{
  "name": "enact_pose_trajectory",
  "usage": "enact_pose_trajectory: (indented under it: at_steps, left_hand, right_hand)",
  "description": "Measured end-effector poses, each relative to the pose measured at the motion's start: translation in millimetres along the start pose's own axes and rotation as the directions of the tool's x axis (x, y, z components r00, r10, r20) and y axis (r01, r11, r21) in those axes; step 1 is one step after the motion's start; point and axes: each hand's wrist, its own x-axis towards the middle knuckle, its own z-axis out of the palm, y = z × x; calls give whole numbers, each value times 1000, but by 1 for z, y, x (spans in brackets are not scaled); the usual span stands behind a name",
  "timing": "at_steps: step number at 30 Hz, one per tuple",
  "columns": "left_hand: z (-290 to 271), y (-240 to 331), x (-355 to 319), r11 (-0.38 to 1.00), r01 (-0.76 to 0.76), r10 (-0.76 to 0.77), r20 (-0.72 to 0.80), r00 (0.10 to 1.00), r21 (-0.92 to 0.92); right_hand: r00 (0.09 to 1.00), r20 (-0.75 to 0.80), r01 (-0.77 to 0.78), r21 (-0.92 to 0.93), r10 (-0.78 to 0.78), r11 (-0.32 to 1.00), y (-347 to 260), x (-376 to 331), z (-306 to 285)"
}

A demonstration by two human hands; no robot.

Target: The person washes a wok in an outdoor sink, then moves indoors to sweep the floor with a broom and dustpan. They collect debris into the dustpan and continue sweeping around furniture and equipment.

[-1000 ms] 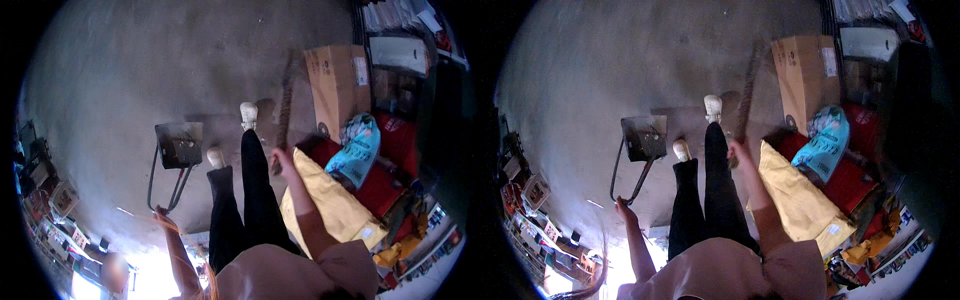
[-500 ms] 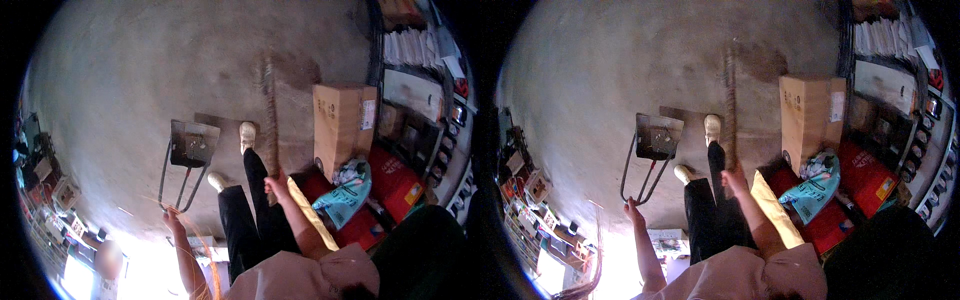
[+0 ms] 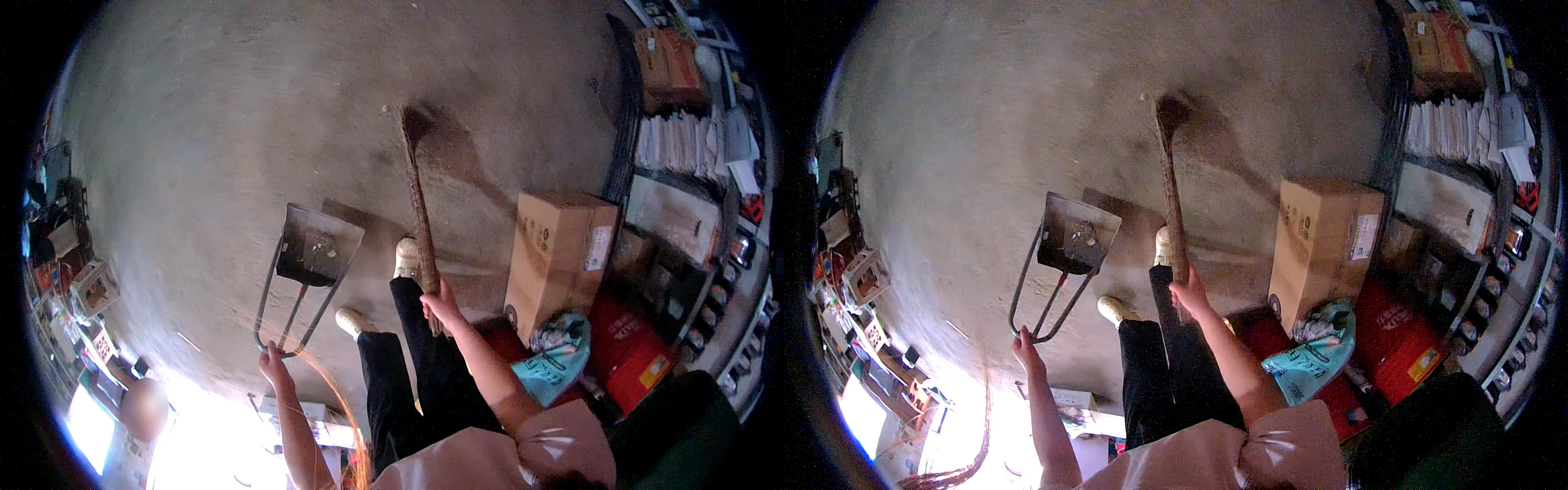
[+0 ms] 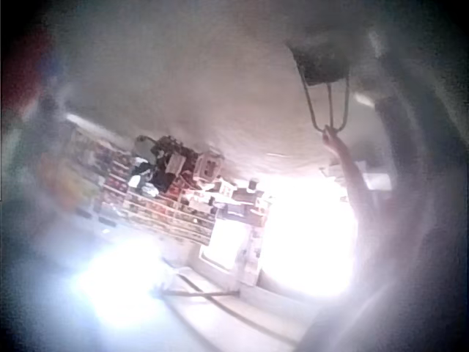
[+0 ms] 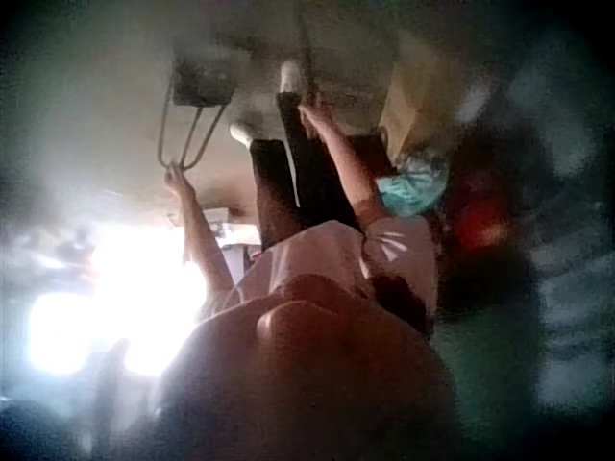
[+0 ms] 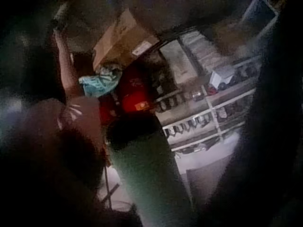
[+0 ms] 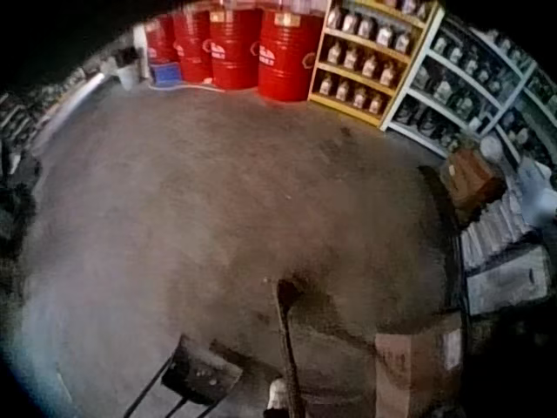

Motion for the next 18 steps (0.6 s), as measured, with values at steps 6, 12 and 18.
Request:
enact_pose_trajectory:
  at_steps: [6, 12, 18]
  left_hand:
    - [-7, -13, 15, 998, -5, 3, 32, 999, 63]
    - [39, -36, 5, 997, 30, -24, -85, 996, 77]
    - [24, -57, 16, 979, 12, 19, -155, 988, 202]
  right_hand:
    - [940, -149, 273, -213, -308, 938, -151, 84, -15]
    - [891, 67, 452, -232, -450, 861, -401, 302, -89]
    - [918, -64, 226, -724, -391, 651, -324, 306, 1]
